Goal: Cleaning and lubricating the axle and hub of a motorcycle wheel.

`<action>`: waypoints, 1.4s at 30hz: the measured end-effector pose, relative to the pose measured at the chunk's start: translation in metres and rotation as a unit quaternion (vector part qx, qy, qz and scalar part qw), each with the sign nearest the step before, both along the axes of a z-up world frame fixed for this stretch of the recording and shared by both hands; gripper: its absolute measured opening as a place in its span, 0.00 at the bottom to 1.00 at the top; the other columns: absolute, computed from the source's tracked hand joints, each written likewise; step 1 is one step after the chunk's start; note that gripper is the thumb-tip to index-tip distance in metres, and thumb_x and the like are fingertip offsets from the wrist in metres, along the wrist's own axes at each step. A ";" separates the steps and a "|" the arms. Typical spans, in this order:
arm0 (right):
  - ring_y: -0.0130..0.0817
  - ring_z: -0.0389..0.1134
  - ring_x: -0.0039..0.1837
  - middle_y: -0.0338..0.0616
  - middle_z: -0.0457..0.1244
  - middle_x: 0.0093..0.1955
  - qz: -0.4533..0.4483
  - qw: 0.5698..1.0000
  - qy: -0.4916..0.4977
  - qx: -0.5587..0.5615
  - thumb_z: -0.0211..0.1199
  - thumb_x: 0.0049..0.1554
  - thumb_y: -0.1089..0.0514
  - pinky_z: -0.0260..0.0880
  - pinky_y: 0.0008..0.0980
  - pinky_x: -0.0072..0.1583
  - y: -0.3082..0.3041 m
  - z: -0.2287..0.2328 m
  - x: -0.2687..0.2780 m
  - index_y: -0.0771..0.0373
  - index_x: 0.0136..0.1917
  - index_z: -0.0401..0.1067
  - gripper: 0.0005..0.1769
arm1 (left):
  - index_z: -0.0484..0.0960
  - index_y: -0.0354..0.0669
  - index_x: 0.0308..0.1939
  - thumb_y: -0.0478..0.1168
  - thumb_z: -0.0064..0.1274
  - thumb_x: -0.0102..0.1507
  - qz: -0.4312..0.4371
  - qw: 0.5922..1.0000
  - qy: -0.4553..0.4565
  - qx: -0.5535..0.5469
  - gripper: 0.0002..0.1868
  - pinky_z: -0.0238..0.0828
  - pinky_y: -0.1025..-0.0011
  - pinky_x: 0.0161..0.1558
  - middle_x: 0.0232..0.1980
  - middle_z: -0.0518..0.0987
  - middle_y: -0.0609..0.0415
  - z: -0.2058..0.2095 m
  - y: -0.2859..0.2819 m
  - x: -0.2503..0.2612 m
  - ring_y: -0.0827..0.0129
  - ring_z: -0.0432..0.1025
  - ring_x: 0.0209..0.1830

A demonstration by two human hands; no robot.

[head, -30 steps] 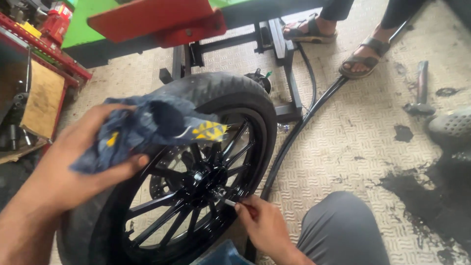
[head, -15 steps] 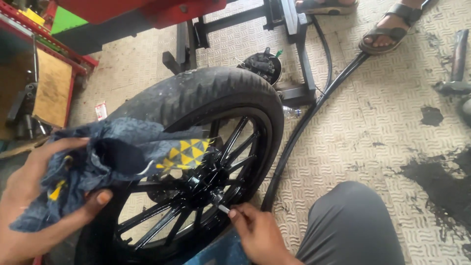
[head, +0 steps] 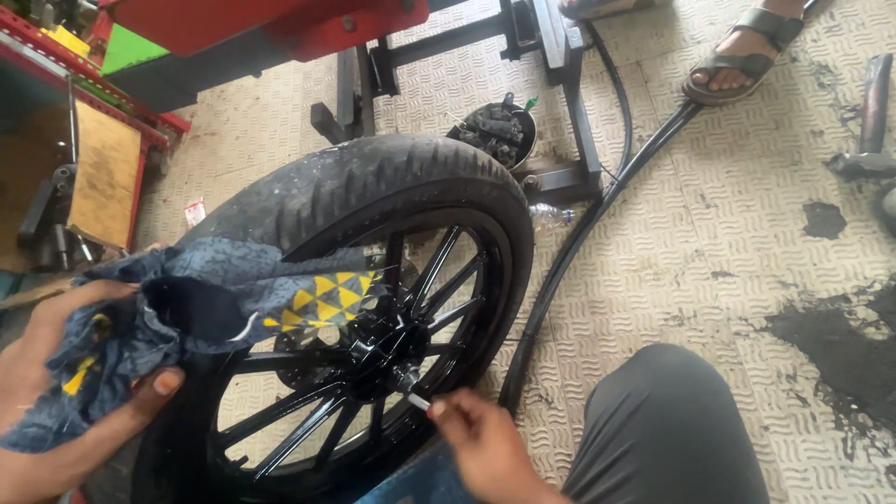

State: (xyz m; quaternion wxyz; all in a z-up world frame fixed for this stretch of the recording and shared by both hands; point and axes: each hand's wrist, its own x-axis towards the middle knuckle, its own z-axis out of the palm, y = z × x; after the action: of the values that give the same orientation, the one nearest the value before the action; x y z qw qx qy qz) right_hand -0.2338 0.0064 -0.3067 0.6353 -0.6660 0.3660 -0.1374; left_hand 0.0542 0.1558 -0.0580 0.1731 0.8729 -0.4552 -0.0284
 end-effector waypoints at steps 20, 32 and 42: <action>0.21 0.61 0.29 0.34 0.61 0.25 0.015 0.995 0.079 0.063 0.59 0.61 0.43 0.59 0.24 0.36 0.000 -0.002 0.009 0.57 0.47 0.77 0.17 | 0.72 0.39 0.67 0.41 0.71 0.50 -0.002 0.998 0.012 -0.054 0.42 0.75 0.71 0.46 0.41 0.85 0.49 0.000 0.000 0.002 0.68 0.81 0.40; 0.36 0.67 0.32 0.46 0.68 0.29 0.052 0.984 0.137 -0.100 0.60 0.60 0.43 0.65 0.39 0.39 -0.009 0.046 0.008 0.52 0.50 0.79 0.15 | 0.73 0.38 0.67 0.42 0.71 0.52 -0.006 0.997 0.029 -0.070 0.40 0.76 0.71 0.46 0.42 0.85 0.49 0.002 -0.006 0.002 0.69 0.80 0.40; 0.44 0.70 0.31 0.50 0.65 0.26 0.047 0.990 0.127 -0.030 0.60 0.60 0.45 0.66 0.43 0.38 0.001 0.045 0.010 0.55 0.51 0.76 0.14 | 0.72 0.41 0.66 0.42 0.70 0.52 -0.013 0.997 0.036 -0.060 0.39 0.75 0.70 0.46 0.43 0.85 0.48 0.010 -0.011 0.000 0.68 0.81 0.42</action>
State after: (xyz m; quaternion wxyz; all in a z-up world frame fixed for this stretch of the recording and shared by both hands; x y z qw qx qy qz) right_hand -0.2241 0.0072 -0.2619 0.5693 -0.7129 0.4083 -0.0323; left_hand 0.0539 0.1444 -0.0482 0.2416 0.8531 -0.4610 -0.0348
